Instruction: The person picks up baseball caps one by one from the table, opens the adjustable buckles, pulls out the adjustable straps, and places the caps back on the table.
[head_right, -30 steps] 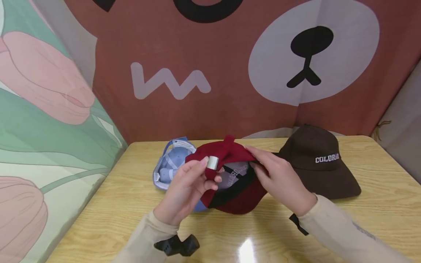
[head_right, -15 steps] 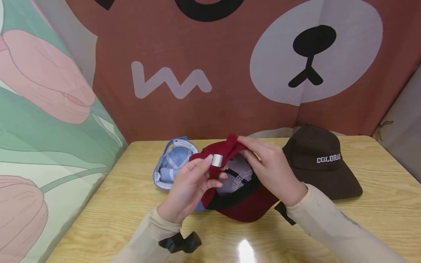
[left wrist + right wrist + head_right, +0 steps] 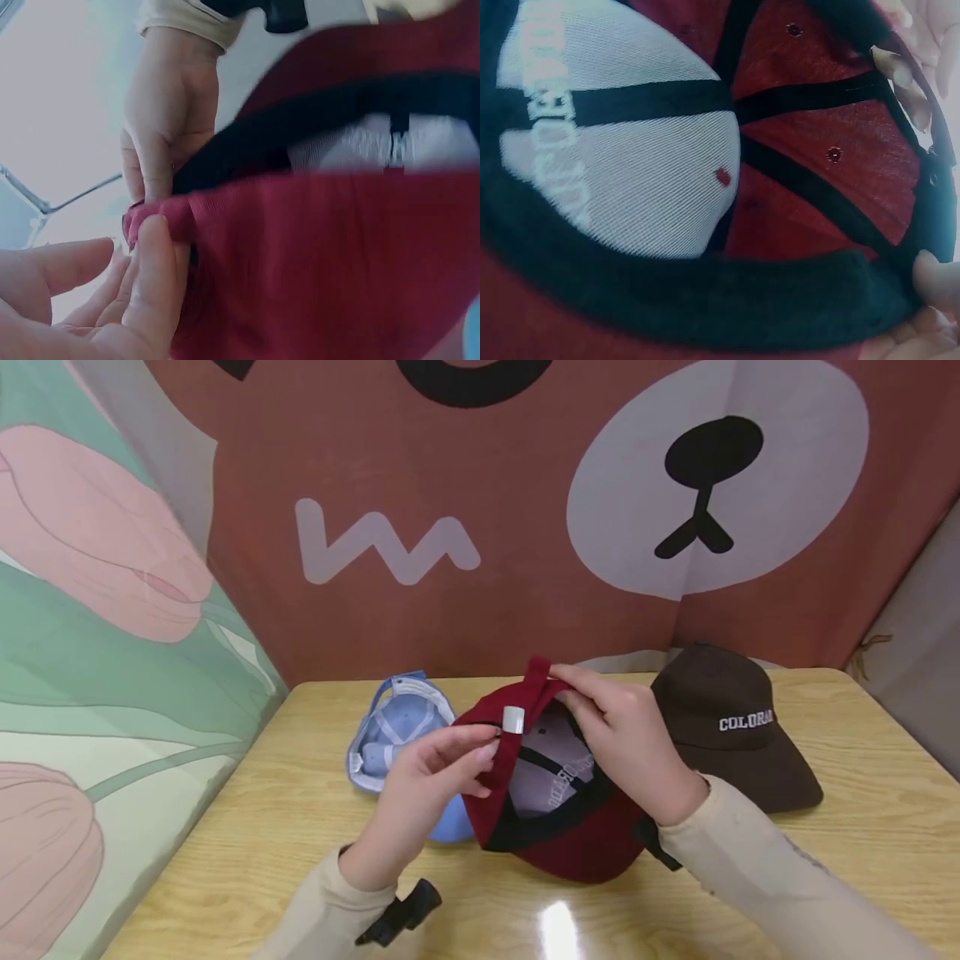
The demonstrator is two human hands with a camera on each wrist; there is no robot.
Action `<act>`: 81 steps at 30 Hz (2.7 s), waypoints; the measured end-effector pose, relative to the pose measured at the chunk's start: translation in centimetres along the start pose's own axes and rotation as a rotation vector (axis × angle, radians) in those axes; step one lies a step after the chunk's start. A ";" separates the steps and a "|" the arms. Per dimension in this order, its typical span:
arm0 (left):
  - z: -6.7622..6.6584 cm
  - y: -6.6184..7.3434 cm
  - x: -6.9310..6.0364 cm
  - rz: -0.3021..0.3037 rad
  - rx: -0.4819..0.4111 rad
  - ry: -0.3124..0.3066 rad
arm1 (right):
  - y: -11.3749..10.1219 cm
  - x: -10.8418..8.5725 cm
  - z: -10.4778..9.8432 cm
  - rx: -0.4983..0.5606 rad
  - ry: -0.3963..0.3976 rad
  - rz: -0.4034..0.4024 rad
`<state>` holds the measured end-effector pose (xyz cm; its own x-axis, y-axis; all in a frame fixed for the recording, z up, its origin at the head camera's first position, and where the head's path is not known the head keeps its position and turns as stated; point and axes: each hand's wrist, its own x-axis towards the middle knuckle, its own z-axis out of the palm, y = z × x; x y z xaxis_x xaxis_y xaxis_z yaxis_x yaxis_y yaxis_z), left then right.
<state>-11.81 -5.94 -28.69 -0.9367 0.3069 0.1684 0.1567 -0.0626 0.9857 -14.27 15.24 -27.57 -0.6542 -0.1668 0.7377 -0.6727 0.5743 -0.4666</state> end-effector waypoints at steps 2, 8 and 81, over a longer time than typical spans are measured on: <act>0.1 0.2 0.0 0.031 0.051 0.014 | 0.0 0.0 0.0 0.013 0.012 -0.002; 0.5 0.5 0.4 0.037 0.093 0.012 | 0.0 0.1 0.0 0.039 0.012 -0.019; 0.8 0.8 1.8 0.826 1.181 0.366 | -2.3 0.3 0.3 -0.038 -0.029 -0.083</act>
<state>-13.14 -4.69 -27.63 -0.4554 0.3081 0.8353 0.6596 0.7469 0.0842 -13.06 13.63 -26.41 -0.6070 -0.2382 0.7582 -0.7119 0.5871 -0.3855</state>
